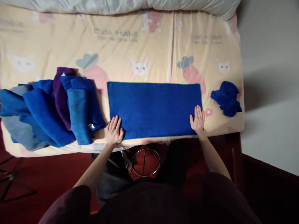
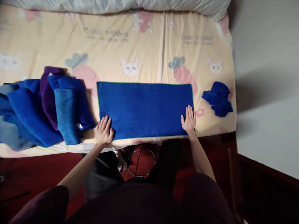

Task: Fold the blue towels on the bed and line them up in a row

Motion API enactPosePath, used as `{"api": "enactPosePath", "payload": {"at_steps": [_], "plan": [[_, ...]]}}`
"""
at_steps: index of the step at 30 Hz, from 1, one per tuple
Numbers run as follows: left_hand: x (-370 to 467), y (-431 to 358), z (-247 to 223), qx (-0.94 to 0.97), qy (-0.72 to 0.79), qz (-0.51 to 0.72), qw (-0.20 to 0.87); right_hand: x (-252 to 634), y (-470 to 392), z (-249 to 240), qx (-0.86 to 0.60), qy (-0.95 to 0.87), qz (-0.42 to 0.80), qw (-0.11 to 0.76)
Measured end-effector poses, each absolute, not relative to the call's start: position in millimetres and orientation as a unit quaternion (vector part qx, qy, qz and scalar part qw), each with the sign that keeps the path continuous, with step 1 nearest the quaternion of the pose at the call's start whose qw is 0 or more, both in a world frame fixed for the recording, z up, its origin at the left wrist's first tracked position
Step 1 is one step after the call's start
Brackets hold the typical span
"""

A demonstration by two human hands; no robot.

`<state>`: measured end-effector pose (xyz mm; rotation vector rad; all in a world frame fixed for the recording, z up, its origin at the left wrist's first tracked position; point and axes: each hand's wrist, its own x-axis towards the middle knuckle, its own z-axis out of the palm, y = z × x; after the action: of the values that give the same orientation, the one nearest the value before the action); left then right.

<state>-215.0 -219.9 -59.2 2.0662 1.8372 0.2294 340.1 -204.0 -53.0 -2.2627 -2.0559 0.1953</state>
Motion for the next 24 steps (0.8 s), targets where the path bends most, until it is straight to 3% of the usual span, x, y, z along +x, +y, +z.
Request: {"api": "enactPosePath", "payload": {"at_steps": [7, 13, 16, 19, 24], "plan": [[-214.8, -218.1, -65.6, 0.759, 0.625, 0.115, 0.142, 339.3, -200.2, -58.3, -0.736, -0.674, 0.053, 0.035], [-198.1, -257.1, -43.9, 0.719, 0.684, 0.053, 0.112, 350.6, -245.6, -41.4, -0.803, -0.592, 0.062, 0.006], [-195.3, -289.2, -33.2, 0.727, 0.677, -0.004, 0.119, 343.5, -290.3, -23.5, -0.843, -0.533, 0.065, 0.031], [-195.8, -314.6, -27.6, 0.734, 0.665, -0.064, 0.118, 308.8, -339.5, -11.8, -0.829, -0.537, 0.085, 0.129], [-196.8, -320.6, -12.8, 0.725, 0.657, -0.151, 0.142, 208.3, -417.2, -21.4, -0.746, -0.477, 0.232, 0.402]]}}
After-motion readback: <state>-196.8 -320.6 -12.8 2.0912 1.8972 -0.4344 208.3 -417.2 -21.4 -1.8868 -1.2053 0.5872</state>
